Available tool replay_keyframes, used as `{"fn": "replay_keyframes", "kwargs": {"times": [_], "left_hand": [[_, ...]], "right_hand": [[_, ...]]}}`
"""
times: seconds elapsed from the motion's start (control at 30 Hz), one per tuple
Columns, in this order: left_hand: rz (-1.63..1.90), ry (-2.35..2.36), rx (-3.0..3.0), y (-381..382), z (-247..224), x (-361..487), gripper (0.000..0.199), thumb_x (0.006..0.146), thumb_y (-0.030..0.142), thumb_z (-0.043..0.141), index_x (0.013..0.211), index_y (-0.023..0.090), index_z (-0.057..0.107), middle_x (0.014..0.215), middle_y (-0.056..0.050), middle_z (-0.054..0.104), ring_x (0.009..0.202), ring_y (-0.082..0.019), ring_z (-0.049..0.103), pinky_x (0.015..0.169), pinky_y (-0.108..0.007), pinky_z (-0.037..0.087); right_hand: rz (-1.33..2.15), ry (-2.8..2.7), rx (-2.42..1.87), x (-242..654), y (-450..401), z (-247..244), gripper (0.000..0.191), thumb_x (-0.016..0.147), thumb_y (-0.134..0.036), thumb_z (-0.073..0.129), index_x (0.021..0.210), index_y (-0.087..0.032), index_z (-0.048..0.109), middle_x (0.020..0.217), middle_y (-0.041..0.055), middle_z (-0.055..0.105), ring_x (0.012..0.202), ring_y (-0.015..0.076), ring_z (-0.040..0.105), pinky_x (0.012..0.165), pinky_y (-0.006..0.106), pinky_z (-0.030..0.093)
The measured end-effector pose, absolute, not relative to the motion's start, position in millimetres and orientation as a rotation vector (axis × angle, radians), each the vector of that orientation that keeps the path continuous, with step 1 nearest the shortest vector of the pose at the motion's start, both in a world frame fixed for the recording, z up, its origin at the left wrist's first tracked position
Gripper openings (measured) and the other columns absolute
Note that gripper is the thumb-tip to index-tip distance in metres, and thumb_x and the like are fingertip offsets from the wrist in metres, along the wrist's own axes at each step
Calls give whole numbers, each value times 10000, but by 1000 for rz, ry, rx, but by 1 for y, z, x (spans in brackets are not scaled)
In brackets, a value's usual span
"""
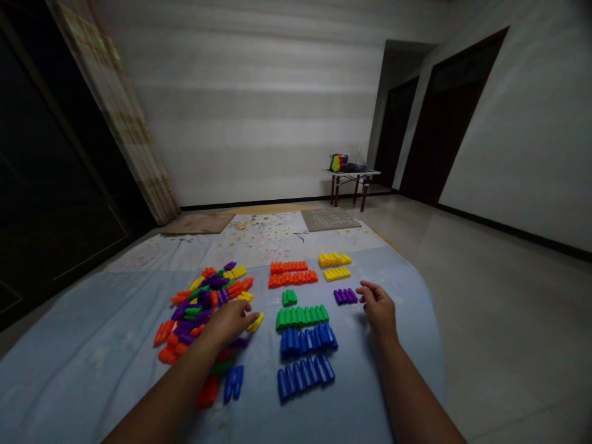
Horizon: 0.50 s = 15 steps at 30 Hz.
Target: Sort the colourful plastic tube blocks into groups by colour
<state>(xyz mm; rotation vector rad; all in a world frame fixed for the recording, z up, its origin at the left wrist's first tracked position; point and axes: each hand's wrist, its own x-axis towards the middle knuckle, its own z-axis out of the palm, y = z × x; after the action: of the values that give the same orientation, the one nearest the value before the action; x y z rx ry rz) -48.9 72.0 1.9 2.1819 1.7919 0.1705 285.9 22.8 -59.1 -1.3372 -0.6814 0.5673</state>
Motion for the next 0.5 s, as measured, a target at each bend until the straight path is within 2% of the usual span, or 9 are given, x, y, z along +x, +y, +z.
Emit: {"fn": "replay_keyframes", "kwargs": {"times": [0.17, 0.33, 0.43, 0.5], "left_hand": [[87, 1752, 2231, 63, -9, -45, 298, 695, 341, 513, 926, 194, 631, 953, -89, 657, 935, -259, 589, 807, -374, 394], [94, 1679, 2318, 69, -8, -48, 452, 712, 195, 461, 1141, 285, 570, 1243, -67, 557, 1194, -238, 460, 974, -398, 312], [113, 1788, 2271, 71, -7, -46, 464, 771, 261, 404, 1220, 205, 508, 1262, -123, 534, 1172, -237, 482, 953, -384, 345], [105, 1854, 2224, 69, -6, -42, 451, 796, 383, 383, 1146, 148, 543, 1172, -157, 581, 1080, -254, 541, 887, -374, 391]], "right_hand": [[571, -724, -1319, 281, 21, -56, 358, 625, -408, 642, 868, -146, 663, 707, 49, 676, 604, 166, 565, 482, 249, 390], [567, -721, -1312, 280, 21, -53, 349, 614, -412, 647, 847, -153, 670, 692, 52, 682, 585, 175, 571, 478, 263, 409], [575, -712, -1317, 279, 22, -52, 331, 619, -407, 645, 839, -161, 670, 684, 42, 680, 565, 167, 563, 517, 279, 438], [583, -723, -1311, 278, 23, -51, 324, 632, -409, 638, 839, -163, 671, 684, 39, 677, 570, 163, 564, 558, 288, 455]]}}
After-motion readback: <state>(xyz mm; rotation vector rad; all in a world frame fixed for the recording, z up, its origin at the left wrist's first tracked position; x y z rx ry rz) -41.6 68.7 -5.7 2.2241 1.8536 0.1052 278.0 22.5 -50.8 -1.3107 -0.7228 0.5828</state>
